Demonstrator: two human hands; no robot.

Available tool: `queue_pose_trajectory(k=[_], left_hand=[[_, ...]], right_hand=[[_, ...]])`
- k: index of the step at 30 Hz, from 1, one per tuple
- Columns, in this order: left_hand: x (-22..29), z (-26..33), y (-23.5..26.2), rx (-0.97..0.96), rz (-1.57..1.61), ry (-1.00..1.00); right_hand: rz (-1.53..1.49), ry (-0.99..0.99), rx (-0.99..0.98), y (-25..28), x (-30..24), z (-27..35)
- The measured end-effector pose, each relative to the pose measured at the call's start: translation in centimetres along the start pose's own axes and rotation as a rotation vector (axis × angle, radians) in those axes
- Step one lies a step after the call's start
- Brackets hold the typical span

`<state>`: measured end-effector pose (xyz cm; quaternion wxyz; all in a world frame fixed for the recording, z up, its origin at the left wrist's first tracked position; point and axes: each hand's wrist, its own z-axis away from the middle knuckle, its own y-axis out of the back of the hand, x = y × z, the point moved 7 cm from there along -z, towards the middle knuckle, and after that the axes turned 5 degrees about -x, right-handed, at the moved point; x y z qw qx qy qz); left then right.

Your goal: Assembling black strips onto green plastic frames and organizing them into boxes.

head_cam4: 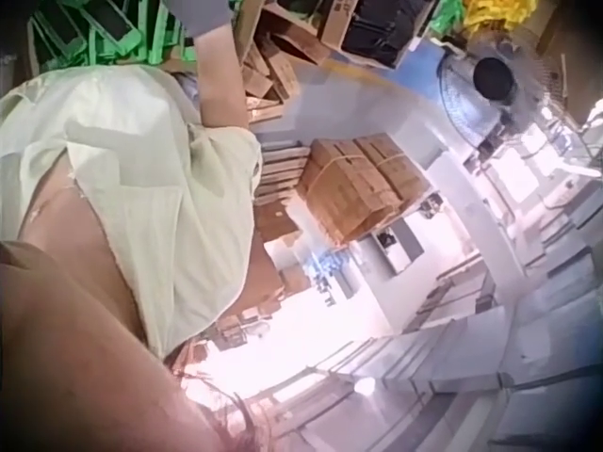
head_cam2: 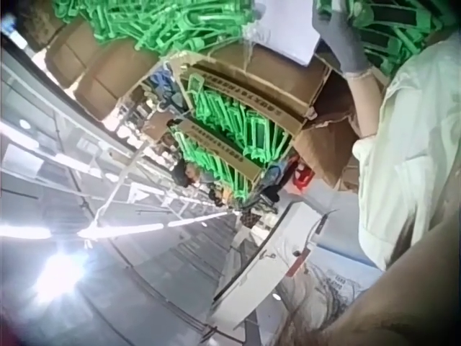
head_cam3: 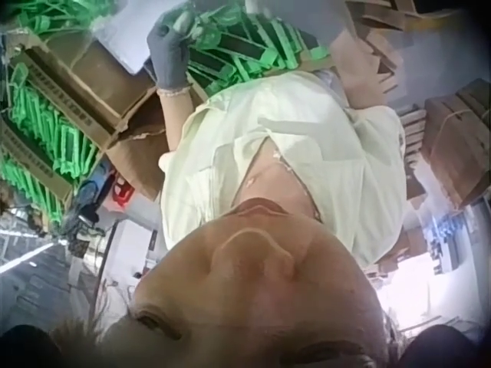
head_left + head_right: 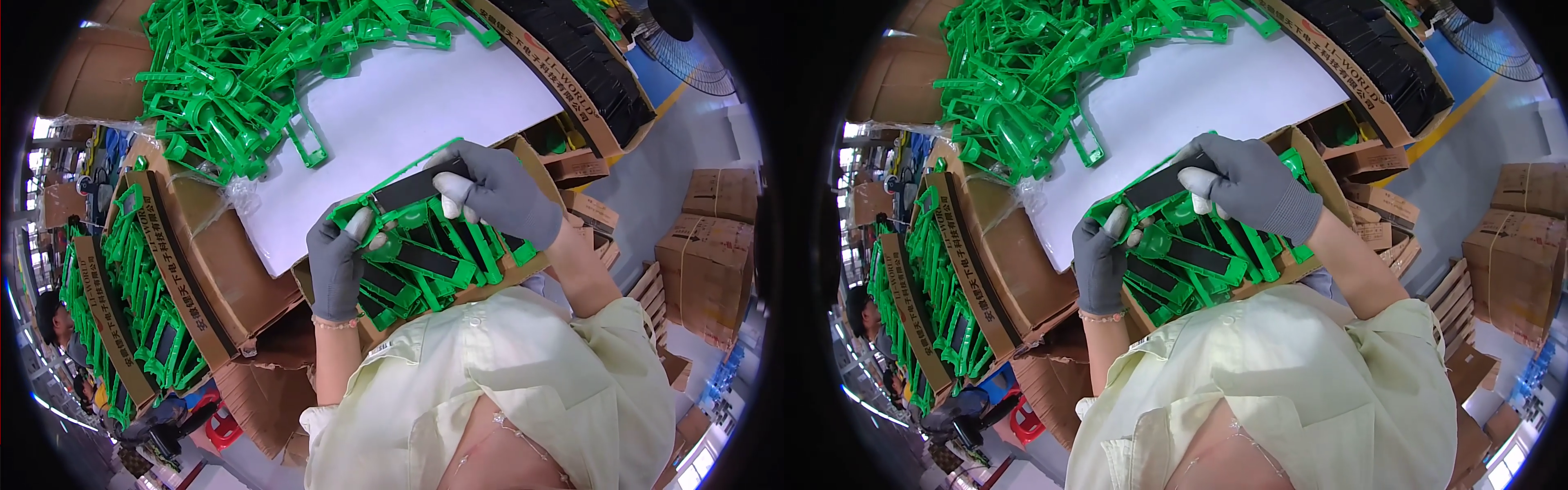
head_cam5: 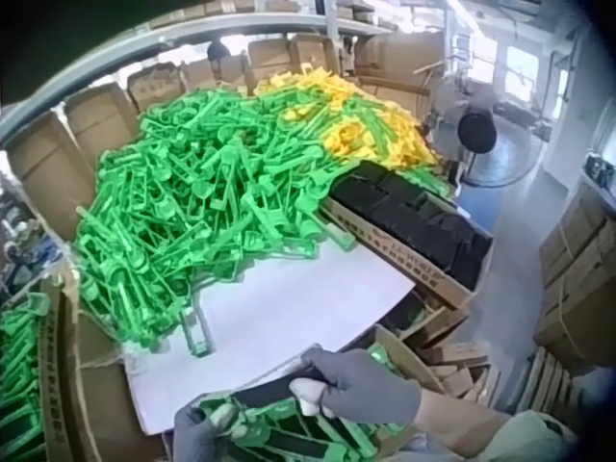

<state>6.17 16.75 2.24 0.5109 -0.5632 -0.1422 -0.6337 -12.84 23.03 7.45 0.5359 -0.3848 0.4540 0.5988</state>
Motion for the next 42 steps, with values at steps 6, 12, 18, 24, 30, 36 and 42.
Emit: queue_pose_trajectory(k=[6, 12, 18, 24, 30, 36, 42], left_hand=[[0.2, -0.1, -0.4, -0.003, -0.002, 0.000], [1.4, -0.9, -2.6, 0.010, -0.082, 0.031], [0.9, -0.5, -1.9, 0.077, -0.304, -0.104], [0.7, 0.8, -2.6, 0.001, -0.299, -0.138], [-0.7, 1.6, -1.8, -0.043, -0.281, -0.080], [-2.0, 3.0, -1.5, -0.047, -0.301, 0.047], [-4.1, 4.0, -0.9, -0.095, -0.237, 0.141]], right_hand=[[0.219, 0.019, 0.072, -0.1, 0.5, -0.6], [0.477, 0.134, 0.144, 1.6, 0.3, -0.5], [0.853, 0.170, 0.319, 0.1, 2.3, -1.1], [0.687, 0.415, 0.657, 2.5, -1.1, 3.7], [0.259, 0.113, 0.093, 0.6, 2.5, 3.5], [0.498, 0.048, 0.208, -1.3, 5.0, 5.5], [0.401, -0.037, 0.202, -1.9, 6.5, 8.1]])
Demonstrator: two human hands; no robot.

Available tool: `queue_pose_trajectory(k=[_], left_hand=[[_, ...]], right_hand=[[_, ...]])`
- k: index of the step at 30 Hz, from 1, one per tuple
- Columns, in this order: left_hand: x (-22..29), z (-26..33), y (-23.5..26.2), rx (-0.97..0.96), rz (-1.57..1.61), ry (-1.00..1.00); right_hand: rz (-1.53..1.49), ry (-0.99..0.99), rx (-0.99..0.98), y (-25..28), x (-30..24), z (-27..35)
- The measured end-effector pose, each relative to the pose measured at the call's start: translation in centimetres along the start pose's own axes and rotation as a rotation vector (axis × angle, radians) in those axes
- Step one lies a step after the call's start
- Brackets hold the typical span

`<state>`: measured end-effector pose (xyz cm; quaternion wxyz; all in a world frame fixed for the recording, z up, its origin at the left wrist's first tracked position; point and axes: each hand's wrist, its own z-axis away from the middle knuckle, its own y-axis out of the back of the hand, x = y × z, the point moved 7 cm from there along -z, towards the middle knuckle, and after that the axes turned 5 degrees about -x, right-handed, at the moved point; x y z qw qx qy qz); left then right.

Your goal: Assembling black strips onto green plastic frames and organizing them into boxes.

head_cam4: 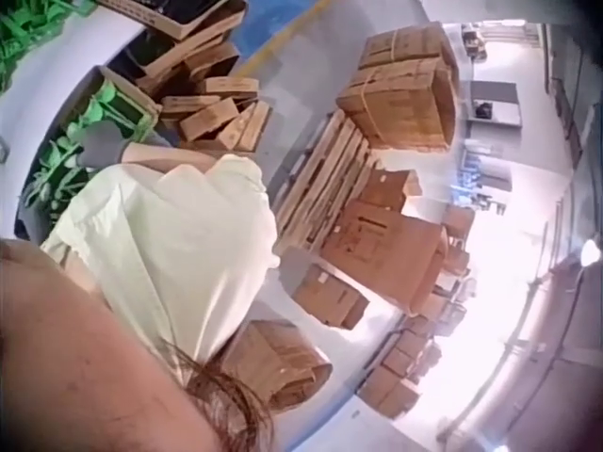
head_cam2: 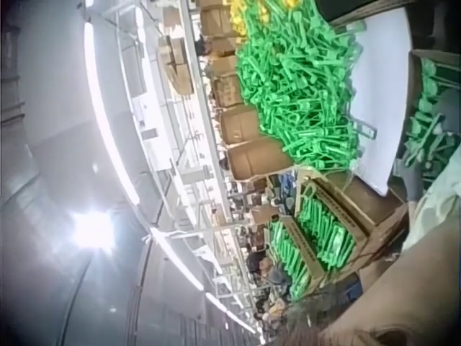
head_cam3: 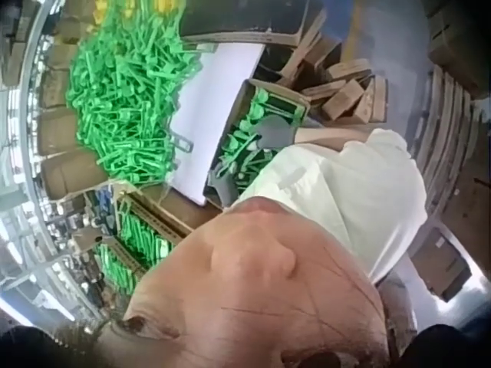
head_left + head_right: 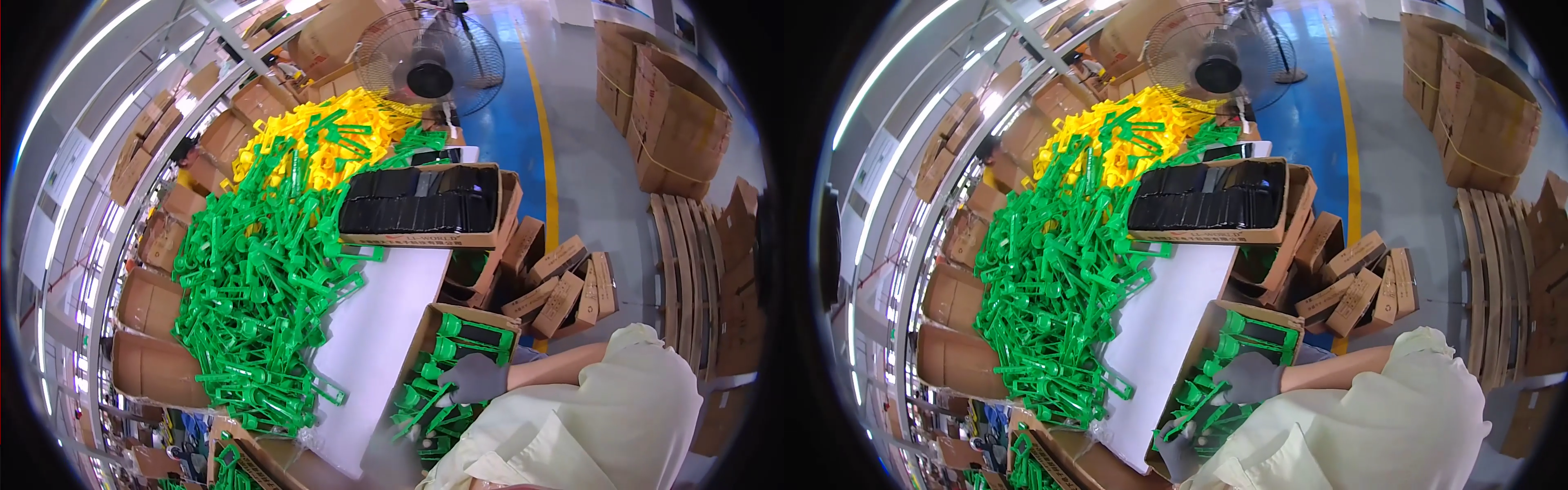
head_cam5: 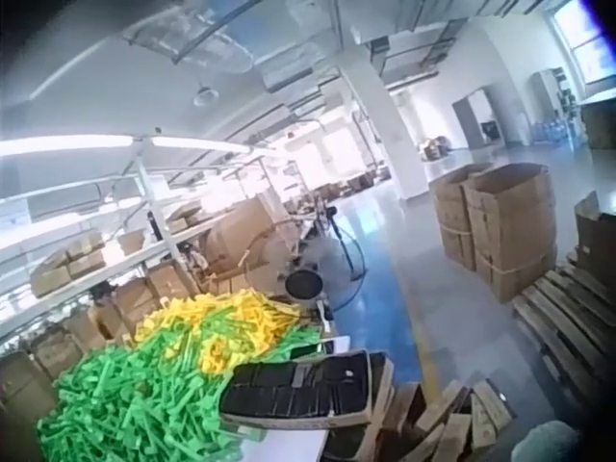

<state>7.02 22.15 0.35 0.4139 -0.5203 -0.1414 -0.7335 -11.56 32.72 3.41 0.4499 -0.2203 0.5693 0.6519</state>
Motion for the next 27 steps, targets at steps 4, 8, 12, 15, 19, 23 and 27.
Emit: queue_pose_trajectory(k=[4, 8, 12, 15, 19, 23, 27], left_hand=[[-1.2, -0.5, 1.8, 0.026, -0.127, -0.117], [-1.3, -0.3, 0.5, 0.035, -0.159, -0.045], [0.6, -1.0, 3.5, 0.075, -0.715, -0.272], [3.6, 0.2, 1.3, 0.231, -1.064, -0.385], [5.4, 1.0, -2.0, 0.365, -1.435, -0.313], [6.8, 2.0, -3.9, 0.563, -1.569, -0.420], [5.1, 0.8, -7.9, 0.368, -1.515, -0.795]], right_hand=[[0.151, 0.135, 0.113, -1.1, 1.0, 0.4], [0.189, 0.125, 0.027, -1.6, 2.1, 0.4], [0.191, 0.145, -0.063, -2.9, 2.0, 1.2], [0.330, 0.236, -0.219, -3.9, 0.6, 1.5], [0.275, 0.265, -0.177, -3.3, 0.5, 1.8], [0.187, 0.263, 0.042, -0.5, 1.7, 2.5], [0.025, 0.182, 0.048, 0.7, 3.9, 2.9]])
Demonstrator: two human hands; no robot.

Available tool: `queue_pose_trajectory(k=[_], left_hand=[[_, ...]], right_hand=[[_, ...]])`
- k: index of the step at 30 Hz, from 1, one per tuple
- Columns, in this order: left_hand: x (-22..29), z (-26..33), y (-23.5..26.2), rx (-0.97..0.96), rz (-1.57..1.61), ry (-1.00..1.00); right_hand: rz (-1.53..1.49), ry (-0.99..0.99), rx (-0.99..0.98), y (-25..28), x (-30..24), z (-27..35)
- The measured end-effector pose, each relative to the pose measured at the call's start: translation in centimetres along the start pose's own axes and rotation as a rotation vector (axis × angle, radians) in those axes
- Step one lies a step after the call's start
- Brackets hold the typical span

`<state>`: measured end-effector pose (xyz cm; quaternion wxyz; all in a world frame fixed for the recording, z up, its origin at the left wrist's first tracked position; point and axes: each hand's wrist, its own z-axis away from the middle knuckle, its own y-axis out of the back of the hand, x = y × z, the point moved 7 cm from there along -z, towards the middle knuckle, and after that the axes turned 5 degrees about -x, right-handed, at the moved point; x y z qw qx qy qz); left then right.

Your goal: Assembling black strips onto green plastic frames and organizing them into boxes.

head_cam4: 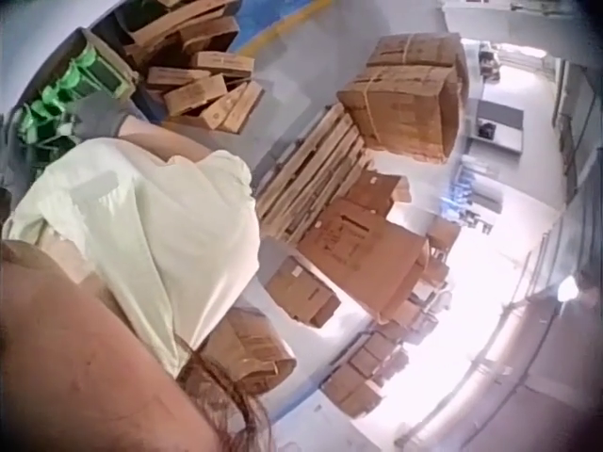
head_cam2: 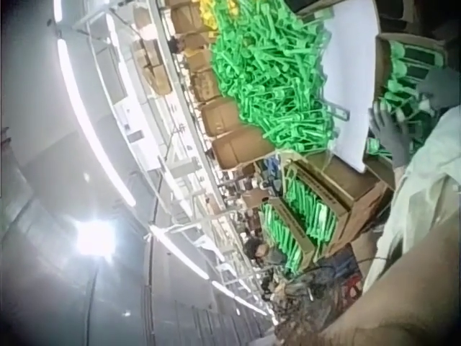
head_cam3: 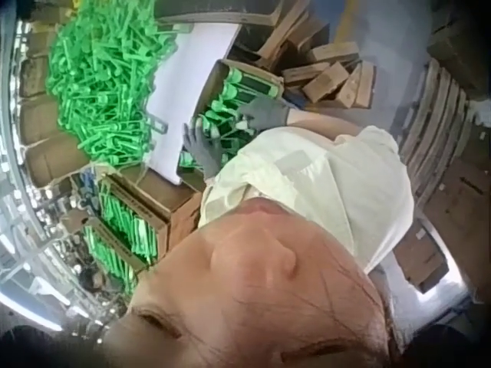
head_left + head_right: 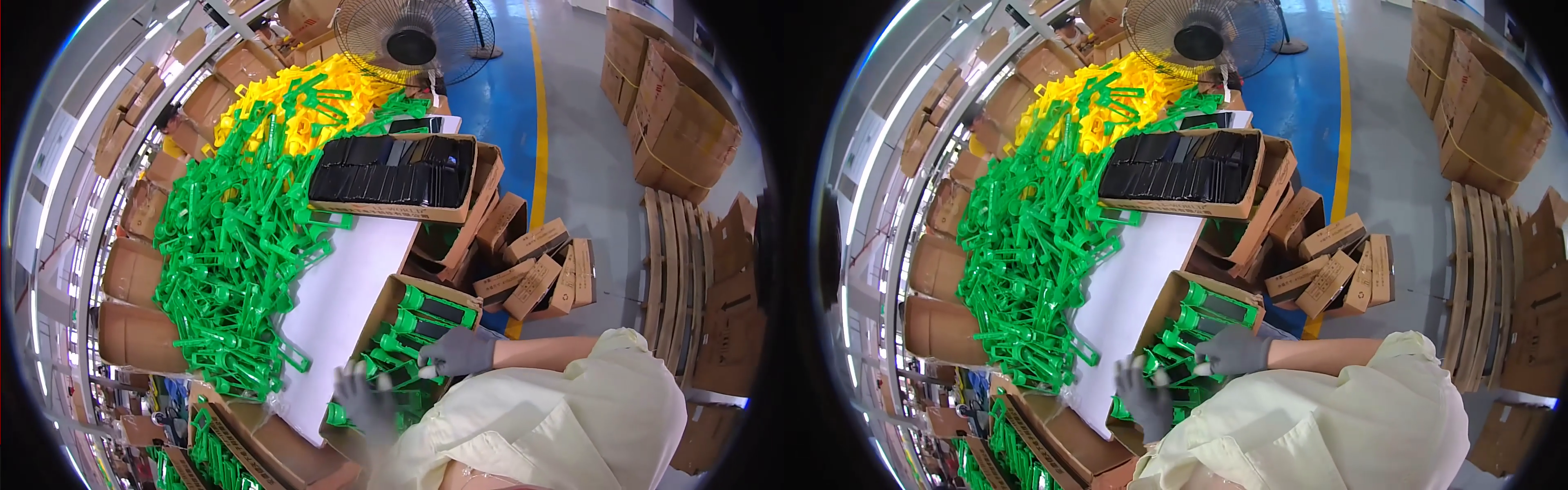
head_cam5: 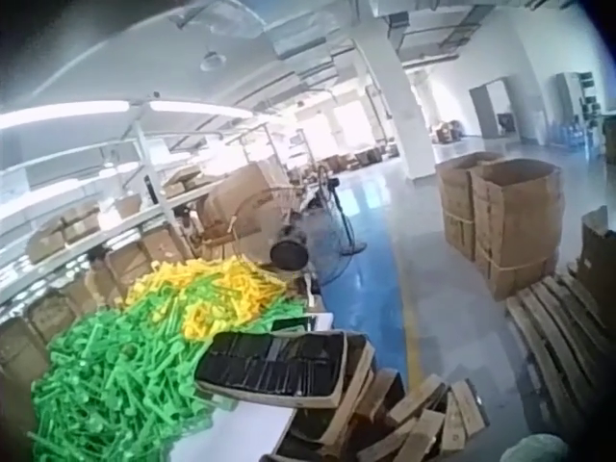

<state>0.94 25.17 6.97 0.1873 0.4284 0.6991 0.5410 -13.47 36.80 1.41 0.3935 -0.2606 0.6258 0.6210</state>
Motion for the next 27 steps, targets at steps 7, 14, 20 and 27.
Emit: queue_pose_trajectory(k=[7, 14, 20, 27], left_hand=[[0.0, 2.5, -3.7, -0.263, 0.177, -0.302], [1.2, 2.1, -1.6, -0.257, 0.227, -0.476], [-0.4, 2.0, -2.5, -0.251, 0.270, -0.394], [-2.1, 2.0, -3.3, -0.318, 0.276, -0.295]], right_hand=[[0.167, -0.129, 0.519, 15.2, 2.9, 1.1], [0.998, -0.108, 0.559, 35.2, 9.0, -2.3], [1.226, -0.177, -0.125, 34.4, 13.4, -11.4], [1.257, -0.149, -0.309, 34.4, 13.0, -14.0]])
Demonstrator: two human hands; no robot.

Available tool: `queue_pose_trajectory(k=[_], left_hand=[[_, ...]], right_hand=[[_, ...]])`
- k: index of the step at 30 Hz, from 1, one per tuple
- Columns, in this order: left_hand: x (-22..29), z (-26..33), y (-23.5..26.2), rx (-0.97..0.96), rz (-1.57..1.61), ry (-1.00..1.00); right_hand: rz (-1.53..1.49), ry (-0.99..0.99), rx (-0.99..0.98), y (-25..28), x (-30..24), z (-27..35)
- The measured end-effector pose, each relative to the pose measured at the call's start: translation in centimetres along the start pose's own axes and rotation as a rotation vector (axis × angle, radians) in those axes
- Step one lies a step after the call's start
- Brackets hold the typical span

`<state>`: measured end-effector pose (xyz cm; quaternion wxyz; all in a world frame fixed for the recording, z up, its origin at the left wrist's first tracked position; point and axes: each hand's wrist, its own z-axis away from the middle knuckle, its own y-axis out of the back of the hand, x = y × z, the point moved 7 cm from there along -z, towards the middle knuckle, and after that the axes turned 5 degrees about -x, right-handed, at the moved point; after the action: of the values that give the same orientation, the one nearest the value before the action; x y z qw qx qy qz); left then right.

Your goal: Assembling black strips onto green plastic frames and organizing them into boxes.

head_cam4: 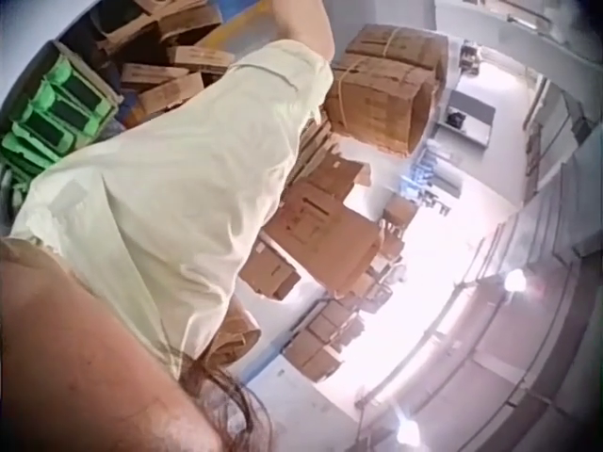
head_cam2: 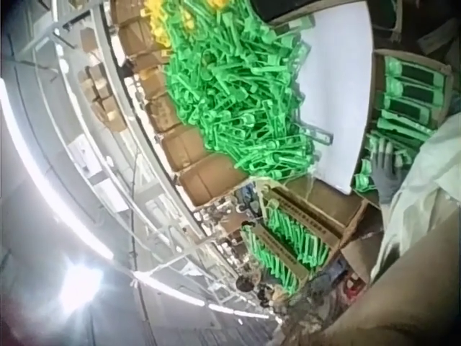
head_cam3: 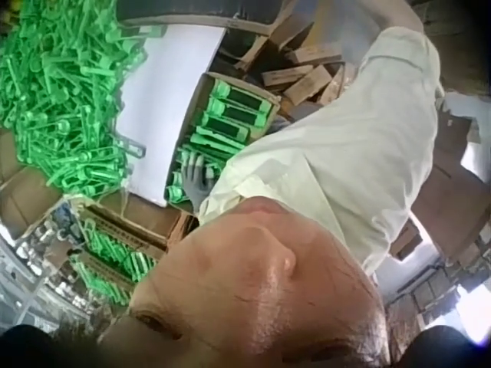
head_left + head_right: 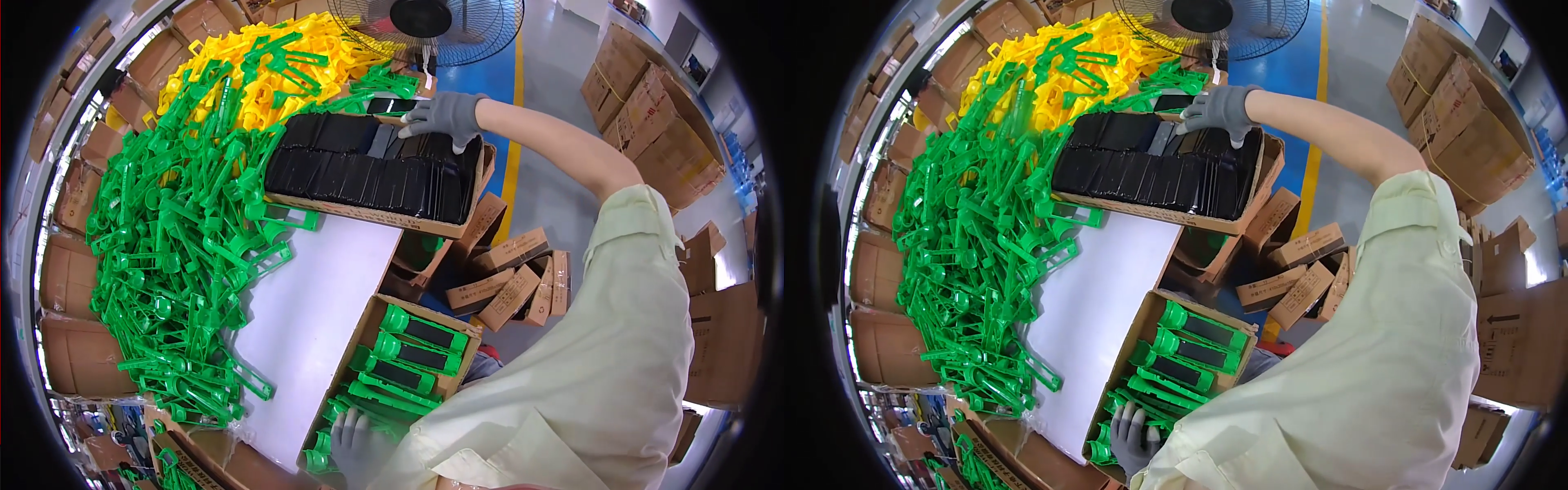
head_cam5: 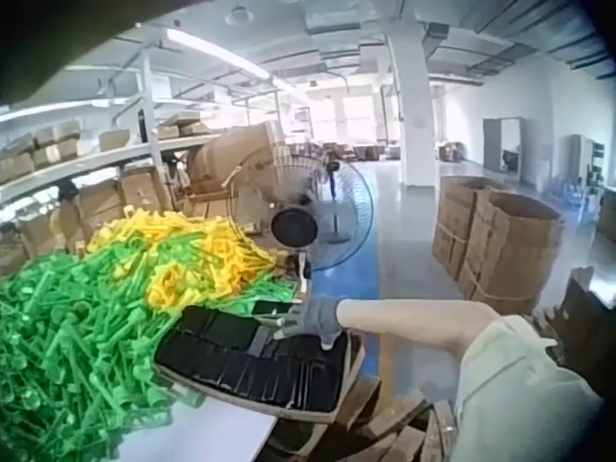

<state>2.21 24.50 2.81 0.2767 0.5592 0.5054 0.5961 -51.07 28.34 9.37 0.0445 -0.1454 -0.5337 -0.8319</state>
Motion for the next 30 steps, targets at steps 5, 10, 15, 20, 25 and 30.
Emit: queue_pose_trajectory(k=[5, 10, 15, 20, 25, 30], left_hand=[[0.3, 0.3, 1.0, 0.066, -0.009, 0.010], [1.1, -2.2, 6.1, 0.317, 0.099, 0.127], [2.6, -11.4, 4.7, 0.263, 0.601, 0.042], [2.4, -21.2, 3.1, 0.156, 0.113, -0.142], [-6.3, -31.7, -1.3, 0.149, -0.263, -0.116], [-7.3, -31.9, -2.7, 0.186, -0.209, 0.028]], right_hand=[[-0.048, -0.037, 0.094, 0.0, 2.4, -0.1], [-0.579, -0.286, 0.007, -6.7, 8.0, -2.0], [-1.192, 0.588, 0.607, -17.0, 12.3, 1.2], [-1.512, -0.532, 0.165, -13.6, 5.9, 0.0], [-1.610, -0.577, -0.019, -13.9, 5.4, 0.0], [-1.586, -0.551, -0.038, -12.8, 3.5, 1.0]])
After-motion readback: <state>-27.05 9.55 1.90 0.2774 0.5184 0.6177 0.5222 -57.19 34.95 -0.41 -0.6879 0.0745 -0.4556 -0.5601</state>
